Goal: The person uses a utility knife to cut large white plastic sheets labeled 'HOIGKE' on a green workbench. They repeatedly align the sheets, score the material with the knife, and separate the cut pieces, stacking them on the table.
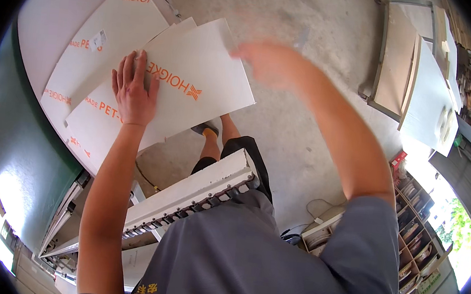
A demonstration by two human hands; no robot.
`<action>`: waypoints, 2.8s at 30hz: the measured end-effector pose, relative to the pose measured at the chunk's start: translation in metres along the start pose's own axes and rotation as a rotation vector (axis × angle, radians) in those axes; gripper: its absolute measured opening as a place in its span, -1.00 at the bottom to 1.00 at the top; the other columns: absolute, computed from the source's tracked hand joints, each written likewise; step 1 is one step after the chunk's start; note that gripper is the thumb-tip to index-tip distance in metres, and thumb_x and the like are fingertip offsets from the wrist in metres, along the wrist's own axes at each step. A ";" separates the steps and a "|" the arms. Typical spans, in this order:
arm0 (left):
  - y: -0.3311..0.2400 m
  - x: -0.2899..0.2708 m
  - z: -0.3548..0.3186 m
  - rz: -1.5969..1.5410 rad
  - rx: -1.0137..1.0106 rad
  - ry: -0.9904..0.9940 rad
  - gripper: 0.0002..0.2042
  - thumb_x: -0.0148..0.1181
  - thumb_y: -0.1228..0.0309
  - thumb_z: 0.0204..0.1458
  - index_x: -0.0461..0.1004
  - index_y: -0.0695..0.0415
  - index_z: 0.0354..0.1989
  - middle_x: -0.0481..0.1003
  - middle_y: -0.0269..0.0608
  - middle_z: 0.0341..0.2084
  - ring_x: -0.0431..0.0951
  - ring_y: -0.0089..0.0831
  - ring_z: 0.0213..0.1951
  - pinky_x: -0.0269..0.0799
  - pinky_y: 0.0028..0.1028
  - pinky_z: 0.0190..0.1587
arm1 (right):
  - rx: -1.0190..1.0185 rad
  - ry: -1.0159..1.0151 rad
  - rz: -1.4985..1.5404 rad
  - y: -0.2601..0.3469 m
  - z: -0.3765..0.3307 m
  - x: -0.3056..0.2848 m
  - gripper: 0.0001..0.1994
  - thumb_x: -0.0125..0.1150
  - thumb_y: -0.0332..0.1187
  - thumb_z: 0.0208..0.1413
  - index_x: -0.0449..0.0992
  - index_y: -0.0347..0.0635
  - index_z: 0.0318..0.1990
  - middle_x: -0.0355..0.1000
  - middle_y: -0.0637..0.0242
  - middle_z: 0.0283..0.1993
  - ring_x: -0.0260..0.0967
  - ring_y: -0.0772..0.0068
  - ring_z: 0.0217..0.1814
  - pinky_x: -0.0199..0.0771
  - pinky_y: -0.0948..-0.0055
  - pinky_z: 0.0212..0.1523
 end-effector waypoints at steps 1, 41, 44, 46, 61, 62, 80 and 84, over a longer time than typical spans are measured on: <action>-0.001 0.000 0.001 -0.001 -0.002 -0.002 -0.41 0.19 0.12 0.16 0.30 -0.09 0.38 0.27 -0.21 0.35 0.19 -0.17 0.41 -0.05 -0.02 0.47 | 0.061 0.050 0.034 -0.017 -0.026 0.017 -0.39 0.02 -0.65 0.05 0.42 0.02 0.31 0.37 0.17 0.35 0.42 0.03 0.21 0.47 0.20 0.19; 0.430 -0.075 0.132 -0.052 -0.957 -0.328 -0.32 0.40 0.02 -0.10 0.46 0.11 0.20 0.55 0.11 0.00 0.46 -0.04 0.15 0.32 -0.15 0.24 | -0.267 -0.628 0.368 0.233 0.350 -0.138 -0.69 0.09 -0.38 0.08 0.43 -0.24 0.00 0.52 0.11 -0.24 0.52 0.24 -0.32 0.51 0.28 -0.52; 0.494 -0.072 0.109 -0.210 -0.799 -0.303 -0.26 0.41 0.04 -0.08 0.40 0.29 0.21 0.53 0.22 0.05 0.51 0.09 0.12 0.38 -0.14 0.22 | -0.308 -0.547 0.341 0.255 0.361 -0.118 -0.68 0.11 -0.36 0.09 0.44 -0.26 0.00 0.53 0.06 -0.24 0.54 0.19 -0.29 0.54 0.24 -0.46; 0.453 -0.052 0.103 -0.350 -0.624 -0.272 -0.26 0.38 0.14 -0.03 0.32 0.35 0.28 0.48 0.26 0.12 0.46 0.09 0.20 0.33 -0.15 0.27 | -0.226 -0.570 0.277 0.215 0.341 -0.129 -0.67 0.12 -0.35 0.09 0.45 -0.27 0.01 0.54 0.04 -0.22 0.55 0.18 -0.27 0.55 0.22 -0.41; 0.356 -0.074 -0.032 -0.615 -0.864 -0.484 -0.50 0.37 0.38 0.05 0.43 0.29 0.16 0.49 0.02 0.07 0.46 -0.16 0.13 0.29 -0.28 0.25 | -0.136 -0.389 0.751 0.145 0.171 -0.037 -0.33 -0.05 -0.55 -0.04 0.36 -0.19 0.36 0.31 0.50 -0.46 0.16 0.62 -0.59 0.21 0.49 -0.61; 0.341 -0.086 -0.034 -0.664 -0.845 -0.527 -0.50 0.35 0.41 0.07 0.41 0.28 0.19 0.46 -0.04 0.10 0.42 -0.21 0.17 0.26 -0.29 0.27 | -0.150 -0.383 0.768 0.142 0.153 -0.038 -0.32 -0.06 -0.55 -0.04 0.35 -0.19 0.36 0.34 0.47 -0.43 0.18 0.62 -0.59 0.22 0.49 -0.60; 0.216 -0.195 -0.098 -0.543 -0.866 -0.471 -0.58 0.22 0.47 0.15 0.42 0.19 0.20 0.38 -0.18 0.14 0.37 -0.37 0.10 0.34 -0.39 0.13 | -0.262 -0.597 0.938 0.127 0.008 -0.051 -0.23 -0.11 -0.64 -0.10 0.27 -0.19 0.43 0.45 0.32 0.13 0.15 0.70 -0.55 0.18 0.59 -0.55; 0.165 -0.128 -0.160 -0.574 -0.979 -0.174 -0.57 0.33 0.48 0.00 0.52 0.09 0.11 0.40 -0.21 -0.01 0.36 -0.37 -0.03 0.31 -0.38 0.00 | 0.150 -0.486 0.750 0.049 -0.015 -0.012 -0.22 -0.09 -0.61 -0.10 0.28 -0.12 0.44 0.47 0.36 0.10 0.18 0.69 -0.54 0.23 0.58 -0.54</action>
Point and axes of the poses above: each hand's wrist, its own z-axis towards the middle knuckle, its own x-axis out of the palm, y = z × x, the point moved 4 cm from there along z, towards the middle knuckle
